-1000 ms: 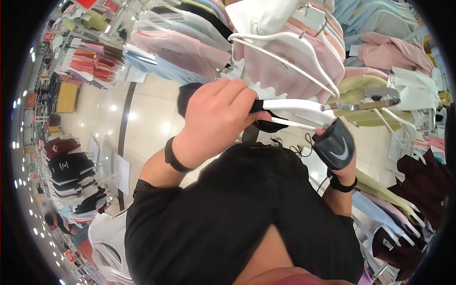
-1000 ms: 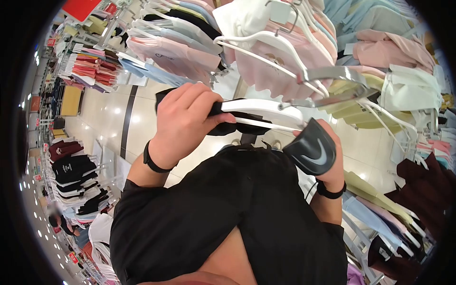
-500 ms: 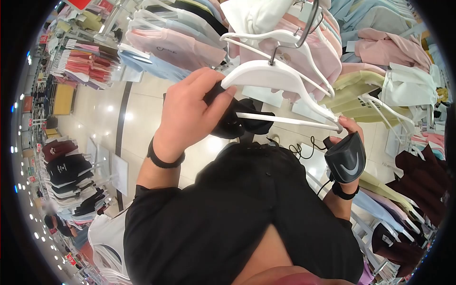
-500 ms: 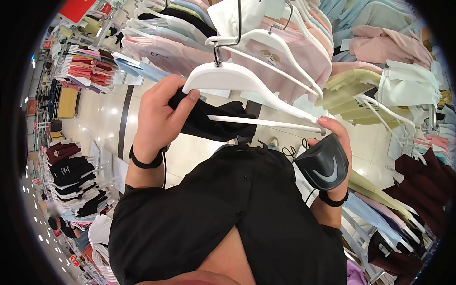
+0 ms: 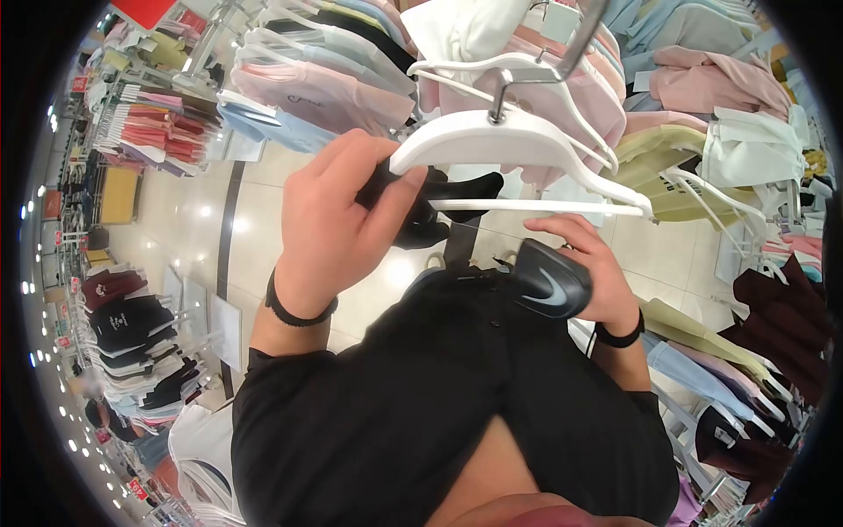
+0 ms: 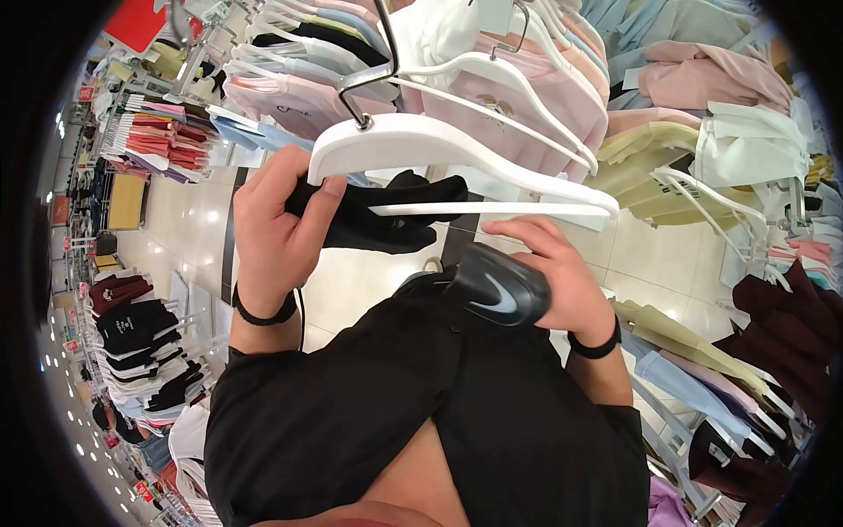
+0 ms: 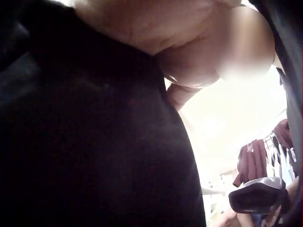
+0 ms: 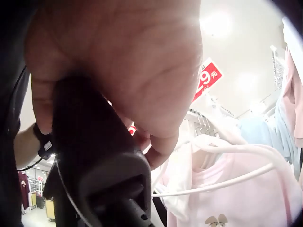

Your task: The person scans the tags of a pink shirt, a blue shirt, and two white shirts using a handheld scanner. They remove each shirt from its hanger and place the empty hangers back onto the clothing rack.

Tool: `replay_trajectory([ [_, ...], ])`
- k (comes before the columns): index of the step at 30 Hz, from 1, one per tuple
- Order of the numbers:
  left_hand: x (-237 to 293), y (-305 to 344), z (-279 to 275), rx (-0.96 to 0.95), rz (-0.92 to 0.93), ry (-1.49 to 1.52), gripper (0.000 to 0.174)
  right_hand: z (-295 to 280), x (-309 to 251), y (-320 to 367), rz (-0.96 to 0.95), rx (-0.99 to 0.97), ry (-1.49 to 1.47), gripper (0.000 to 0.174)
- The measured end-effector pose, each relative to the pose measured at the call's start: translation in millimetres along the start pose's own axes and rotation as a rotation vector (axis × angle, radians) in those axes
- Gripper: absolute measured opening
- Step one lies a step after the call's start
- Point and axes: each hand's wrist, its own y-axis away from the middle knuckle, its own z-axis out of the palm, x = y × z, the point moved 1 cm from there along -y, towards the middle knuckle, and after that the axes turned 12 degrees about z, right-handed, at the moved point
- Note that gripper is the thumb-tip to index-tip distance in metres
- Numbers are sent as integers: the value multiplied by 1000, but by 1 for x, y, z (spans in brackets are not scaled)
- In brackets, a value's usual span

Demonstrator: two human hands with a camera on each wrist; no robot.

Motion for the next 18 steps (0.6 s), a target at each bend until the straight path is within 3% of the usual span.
replay_trajectory([
  [6, 8, 0, -1, -2, 55, 82, 13, 11, -14, -26, -43, -51, 191, 37],
  [13, 2, 8, -10, 68, 66, 112, 14, 24, -3, -20, 72, -66, 323, 41],
  [18, -25, 26, -28, 29, -4, 24, 11, 16, 9, -1, 117, 13, 194, 37],
])
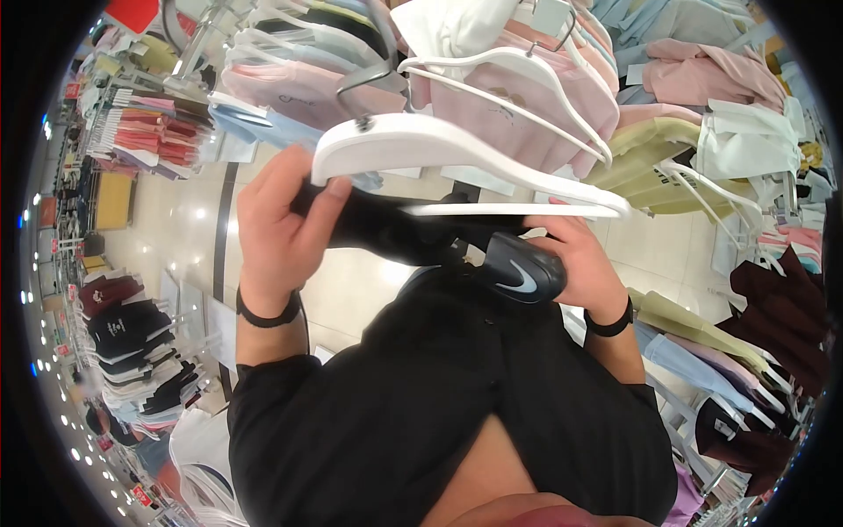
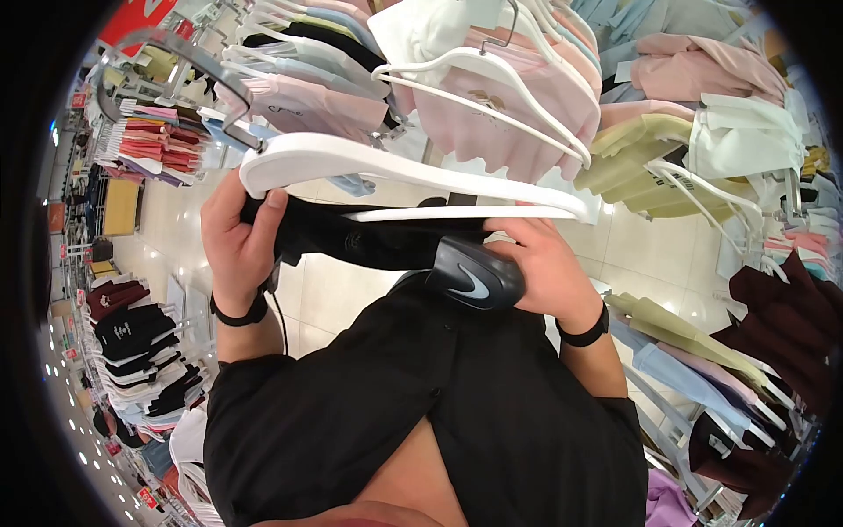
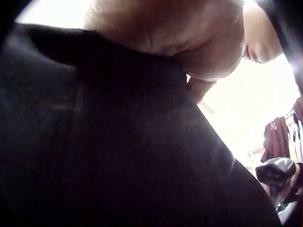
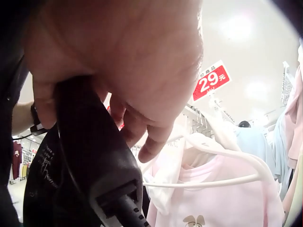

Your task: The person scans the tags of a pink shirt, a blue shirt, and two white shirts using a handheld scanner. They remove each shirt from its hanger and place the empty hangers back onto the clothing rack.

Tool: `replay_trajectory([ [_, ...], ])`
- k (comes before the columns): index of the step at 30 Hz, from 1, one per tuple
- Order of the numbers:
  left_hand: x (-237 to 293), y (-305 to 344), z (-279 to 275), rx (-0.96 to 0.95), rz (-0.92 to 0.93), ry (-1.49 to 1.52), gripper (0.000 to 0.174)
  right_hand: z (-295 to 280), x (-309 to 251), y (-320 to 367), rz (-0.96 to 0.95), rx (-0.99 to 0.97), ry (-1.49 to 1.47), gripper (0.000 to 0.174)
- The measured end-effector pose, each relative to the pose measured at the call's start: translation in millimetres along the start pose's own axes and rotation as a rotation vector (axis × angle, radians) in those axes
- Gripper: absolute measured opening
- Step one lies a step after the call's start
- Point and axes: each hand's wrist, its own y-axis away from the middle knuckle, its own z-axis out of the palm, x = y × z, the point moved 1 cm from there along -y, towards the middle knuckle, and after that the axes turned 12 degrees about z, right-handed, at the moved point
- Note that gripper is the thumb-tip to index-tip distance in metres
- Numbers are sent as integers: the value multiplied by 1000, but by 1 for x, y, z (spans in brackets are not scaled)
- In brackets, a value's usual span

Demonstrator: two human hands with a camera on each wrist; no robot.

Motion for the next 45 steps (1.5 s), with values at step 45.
replay_trajectory([
  [45, -26, 42, 42, -5, 9, -125, 31, -10, -17, 7, -125, 163, -188, 33],
])
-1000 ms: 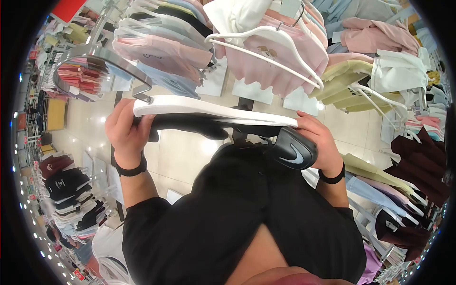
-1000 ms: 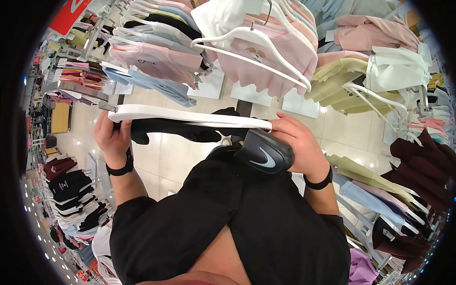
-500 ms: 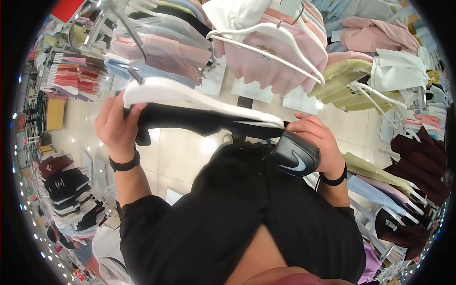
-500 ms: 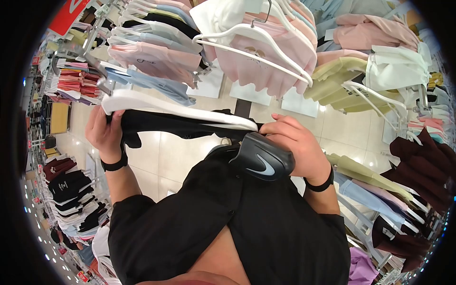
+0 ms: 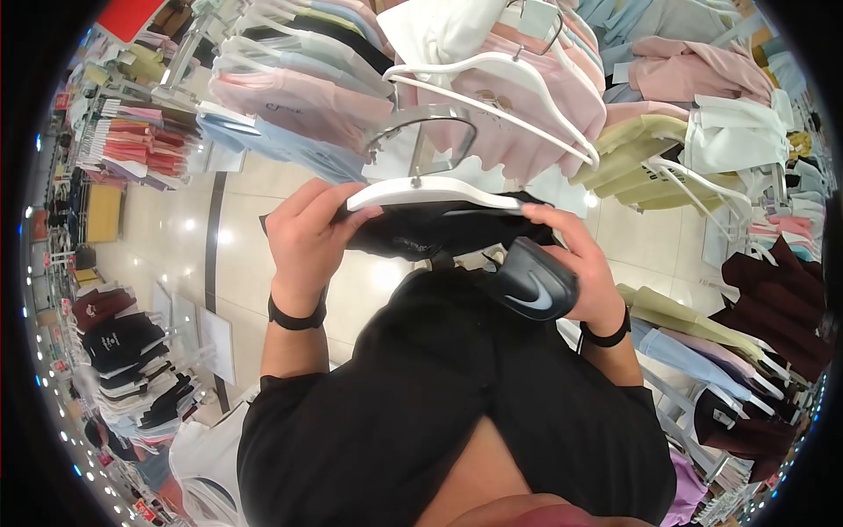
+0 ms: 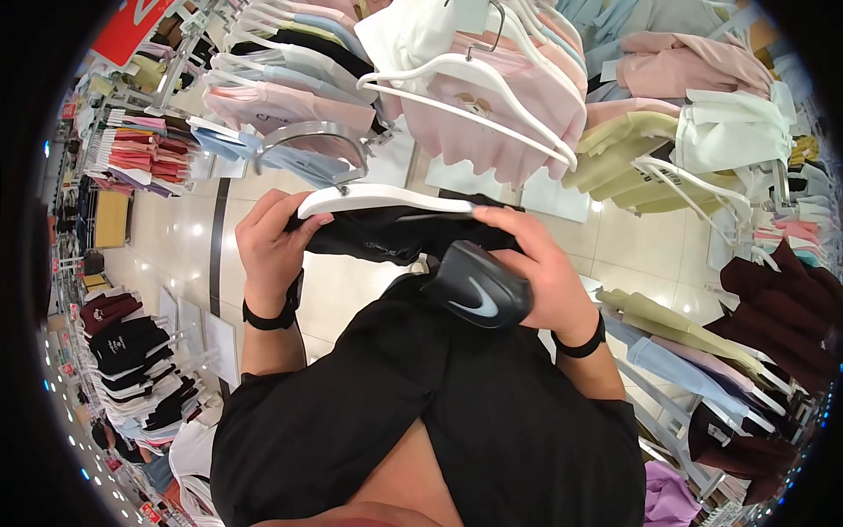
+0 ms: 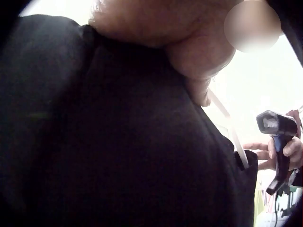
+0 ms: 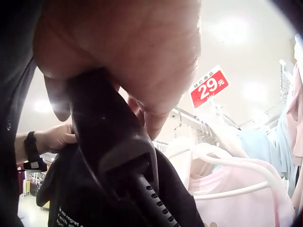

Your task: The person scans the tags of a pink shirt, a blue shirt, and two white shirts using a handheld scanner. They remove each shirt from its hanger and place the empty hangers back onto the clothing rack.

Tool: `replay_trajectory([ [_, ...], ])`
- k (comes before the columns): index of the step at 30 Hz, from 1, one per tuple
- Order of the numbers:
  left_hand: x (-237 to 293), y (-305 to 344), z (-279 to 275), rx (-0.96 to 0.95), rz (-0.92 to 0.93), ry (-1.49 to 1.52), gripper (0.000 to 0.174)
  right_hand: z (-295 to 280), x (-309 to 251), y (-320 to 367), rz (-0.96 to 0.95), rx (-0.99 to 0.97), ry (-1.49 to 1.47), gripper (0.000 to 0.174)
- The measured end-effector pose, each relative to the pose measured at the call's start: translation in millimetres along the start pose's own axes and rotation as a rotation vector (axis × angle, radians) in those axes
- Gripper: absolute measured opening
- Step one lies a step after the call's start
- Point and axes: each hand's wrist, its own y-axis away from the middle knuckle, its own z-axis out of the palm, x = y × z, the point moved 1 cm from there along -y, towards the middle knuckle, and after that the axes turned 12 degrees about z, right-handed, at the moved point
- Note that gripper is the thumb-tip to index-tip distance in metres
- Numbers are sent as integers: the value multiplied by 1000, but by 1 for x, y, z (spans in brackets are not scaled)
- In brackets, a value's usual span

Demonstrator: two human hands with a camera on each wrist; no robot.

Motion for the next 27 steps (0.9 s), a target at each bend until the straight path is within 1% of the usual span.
replay_trajectory([
  [3, -2, 3, -2, 37, -56, 31, 31, -11, -4, 3, 11, 166, 76, 35],
  [4, -3, 4, -3, 43, -71, 41, 31, -12, 0, 5, 52, 200, 76, 35],
  [7, -2, 2, -2, 65, -34, 95, 33, -20, 9, 2, 41, 83, 185, 35],
  [8, 0, 1, -1, 42, -43, 120, 33, -19, 6, 0, 56, 92, 203, 35],
  [10, 8, -3, 2, -3, -61, 163, 34, -18, 10, 3, 64, 49, 197, 36],
  [12, 12, -6, 5, -33, -7, 147, 34, -15, 7, -1, 30, 37, 212, 36],
  [15, 10, -5, 13, -51, 74, 138, 40, -5, 12, 5, 106, 36, 66, 38],
  [16, 10, -7, 14, -66, 113, 134, 41, -3, 11, 4, 62, 31, 56, 40],
  [17, 8, -8, 14, -81, 153, 131, 43, -2, 11, 4, 84, 36, 31, 40],
  [18, 3, -7, 13, -127, 168, 105, 49, -1, 11, 6, 108, 41, 7, 40],
  [20, -6, -10, 9, -111, 99, 97, 49, -1, 15, 12, 178, 81, -39, 37],
  [21, -9, -12, 6, -102, 67, 94, 50, -2, 13, 13, 236, 117, -112, 37],
  [22, -13, -11, 2, -123, -41, 159, 49, -5, 9, 13, 294, 154, -186, 36],
  [23, -20, -8, -2, -145, -50, 146, 48, -7, 7, 14, 353, 192, -260, 35],
  [25, -37, -1, -4, -190, -64, 123, 45, -15, 13, 19, 388, 235, -216, 36],
  [26, -41, 4, -1, -197, -75, 141, 39, -19, 16, 22, 373, 233, -180, 36],
  [27, -42, 6, 4, -193, -64, 146, 37, -22, 17, 23, 359, 232, -143, 36],
])
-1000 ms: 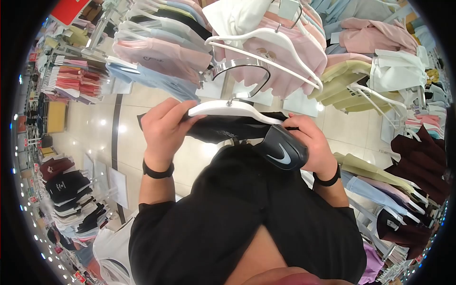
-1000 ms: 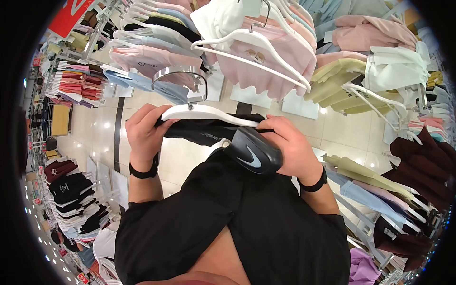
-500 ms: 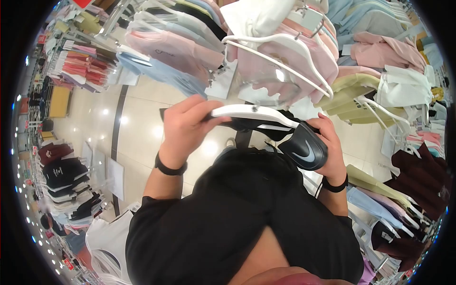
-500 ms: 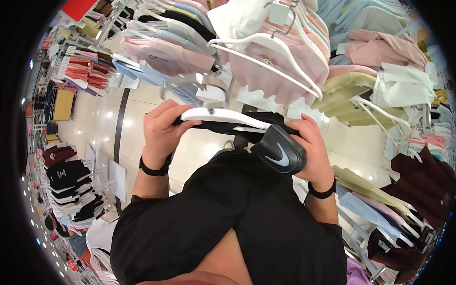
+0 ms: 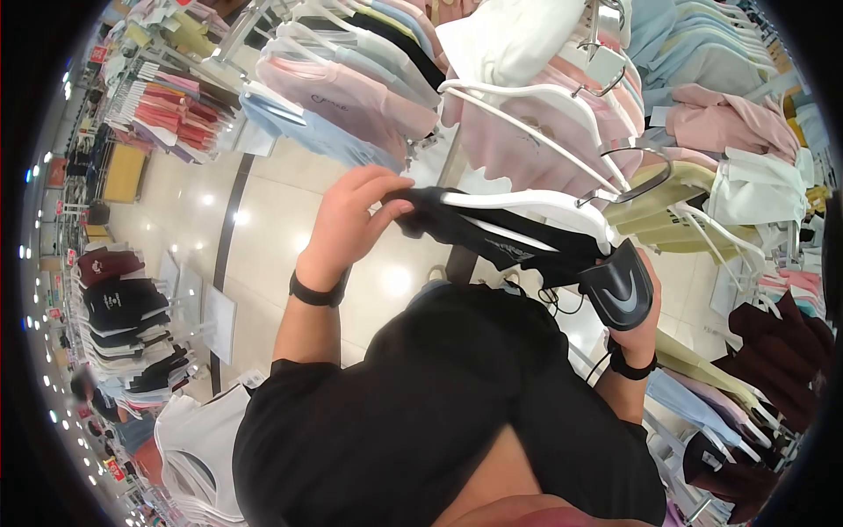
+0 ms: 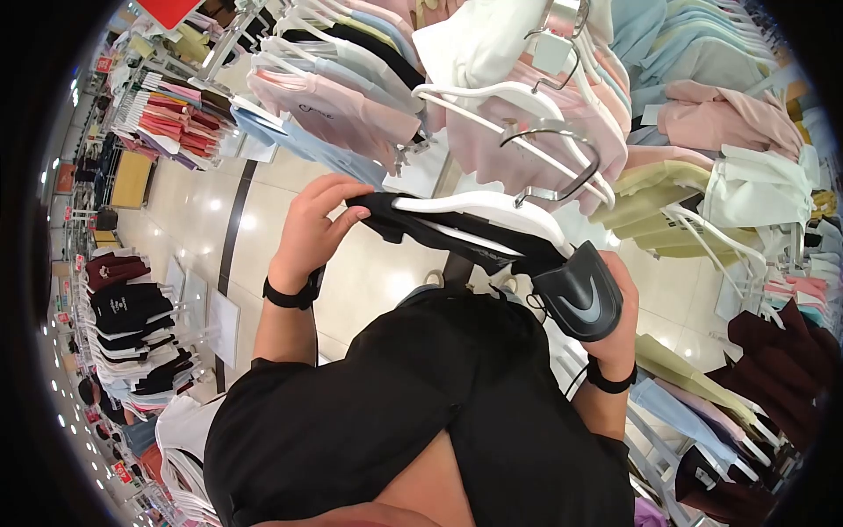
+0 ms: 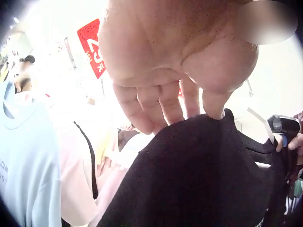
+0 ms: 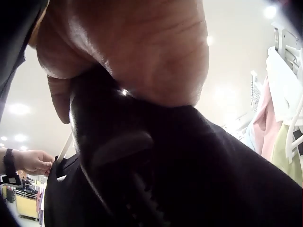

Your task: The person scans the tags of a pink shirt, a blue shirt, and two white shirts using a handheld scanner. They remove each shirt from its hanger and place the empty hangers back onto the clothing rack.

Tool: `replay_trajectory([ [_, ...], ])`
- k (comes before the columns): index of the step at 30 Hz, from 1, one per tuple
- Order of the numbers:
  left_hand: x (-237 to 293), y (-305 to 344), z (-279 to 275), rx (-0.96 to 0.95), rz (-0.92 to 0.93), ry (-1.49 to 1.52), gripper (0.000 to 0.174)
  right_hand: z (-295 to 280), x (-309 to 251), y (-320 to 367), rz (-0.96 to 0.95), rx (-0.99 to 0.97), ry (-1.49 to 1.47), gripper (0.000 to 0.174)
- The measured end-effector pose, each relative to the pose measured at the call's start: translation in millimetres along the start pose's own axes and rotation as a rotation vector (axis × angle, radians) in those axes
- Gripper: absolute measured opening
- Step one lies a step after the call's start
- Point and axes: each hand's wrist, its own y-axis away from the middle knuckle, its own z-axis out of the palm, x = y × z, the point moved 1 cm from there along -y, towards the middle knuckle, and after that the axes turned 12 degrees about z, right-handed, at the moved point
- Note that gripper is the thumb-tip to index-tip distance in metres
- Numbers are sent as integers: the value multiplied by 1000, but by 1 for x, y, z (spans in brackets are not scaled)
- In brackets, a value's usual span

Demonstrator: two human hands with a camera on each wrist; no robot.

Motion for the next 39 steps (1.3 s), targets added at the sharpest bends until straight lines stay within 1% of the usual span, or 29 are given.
replay_trajectory([
  [3, 5, -4, 14, 8, 50, 36, 30, -7, 1, 1, -17, -21, 48, 35],
  [6, 6, -7, 27, -26, 8, 96, 30, -7, 2, 3, -21, -1, 45, 35],
  [7, 7, -8, 31, 20, -1, 126, 29, -6, 3, 4, -18, 24, 32, 34],
  [10, 15, -14, 36, 56, -42, 216, 28, -7, 1, 4, 2, 1, 43, 32],
  [13, 17, -21, 40, 25, 29, 243, 23, -3, 3, 5, -36, -9, 45, 32],
  [16, 15, -26, 46, 67, 108, 217, 17, -5, -2, 6, -37, 6, 77, 32],
  [19, 13, -28, 51, 109, 154, 219, 14, -9, 0, 9, 22, 22, 19, 33],
  [22, 9, -28, 53, 98, 125, 236, 13, -12, 1, 13, 45, 34, 2, 35],
  [25, 10, -27, 58, 69, 39, 319, 14, -13, 2, 20, 178, 47, -182, 36],
  [28, 7, -29, 70, -14, 26, 378, 19, -16, 15, 29, 141, 111, -62, 36],
  [29, 4, -28, 74, -77, -24, 426, 24, -18, 16, 34, 128, 140, -33, 35],
  [32, 4, -46, 73, -80, 138, 359, 33, -23, 16, 47, 107, 240, 26, 33],
  [33, -1, -52, 73, -88, 140, 311, 51, -25, 17, 52, 115, 277, 26, 33],
  [35, -8, -71, 78, 9, 170, 172, 61, -28, 19, 63, 163, 355, -5, 32],
  [36, -12, -82, 81, 58, 183, 103, 66, -30, 18, 67, 157, 380, 38, 30],
  [37, -21, -93, 84, 67, 211, 29, 73, -33, 15, 70, 150, 405, 81, 28],
  [39, -34, -116, 90, 116, 253, -132, 72, -39, 15, 77, 135, 427, 147, 24],
])
